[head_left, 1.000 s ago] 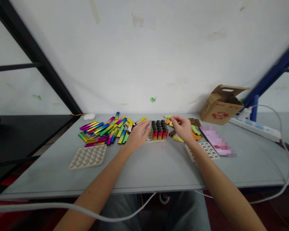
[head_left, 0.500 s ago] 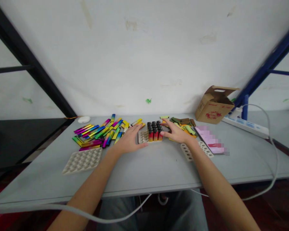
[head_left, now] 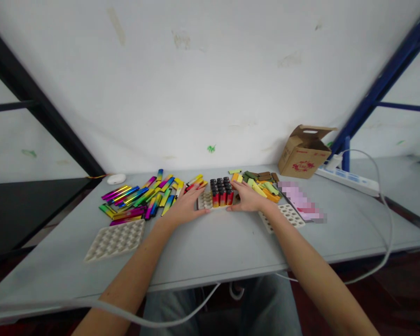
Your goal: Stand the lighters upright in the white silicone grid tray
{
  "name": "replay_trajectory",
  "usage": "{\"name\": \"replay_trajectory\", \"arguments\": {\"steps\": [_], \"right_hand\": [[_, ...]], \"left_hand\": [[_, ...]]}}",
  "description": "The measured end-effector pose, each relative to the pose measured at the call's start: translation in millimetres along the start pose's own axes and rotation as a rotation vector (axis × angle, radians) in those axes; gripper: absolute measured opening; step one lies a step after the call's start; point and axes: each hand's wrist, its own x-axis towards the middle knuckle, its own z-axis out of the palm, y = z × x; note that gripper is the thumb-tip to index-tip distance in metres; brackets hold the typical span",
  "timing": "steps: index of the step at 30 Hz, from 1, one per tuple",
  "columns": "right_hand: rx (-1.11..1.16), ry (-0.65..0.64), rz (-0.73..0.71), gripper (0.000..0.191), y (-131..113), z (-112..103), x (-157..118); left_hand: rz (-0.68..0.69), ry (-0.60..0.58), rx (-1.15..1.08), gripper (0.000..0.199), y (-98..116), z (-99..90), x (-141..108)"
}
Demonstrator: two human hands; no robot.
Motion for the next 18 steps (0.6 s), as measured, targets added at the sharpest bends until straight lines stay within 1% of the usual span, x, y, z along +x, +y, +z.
{"name": "replay_trajectory", "arguments": {"steps": [4,7,9,13,14,15,18], "right_hand": [[-0.005,0.026,-0.001,0.095,1,0,0],[-0.006,0.038,0.003,0.093,0,-1,0],[0.003,0.04,0.01,0.093,-1,-2,0],[0.017,0.016,0.027,0.098,1,-4,-2],[0.017,0.017,0.027,0.098,2,-5,-2],[0.017,0.025,0.024,0.097,3,-5,-3],[0.029,0.066,0.011,0.095,5,-9,-5]], "left_hand": [[-0.025,0.0,-0.003,0.076,-1,4.1,2],[-0.037,0.002,-0.001,0.077,3,3.3,3],[-0.037,-0.007,-0.013,0.08,6,-1.5,2],[-0.026,-0.021,-0.036,0.087,8,-17.8,-2],[-0.03,0.001,-0.033,0.084,7,-21.6,-3],[-0.046,0.038,-0.025,0.077,5,-24.7,-4],[-0.139,0.186,0.008,0.047,-1,-28.8,-2]]}}
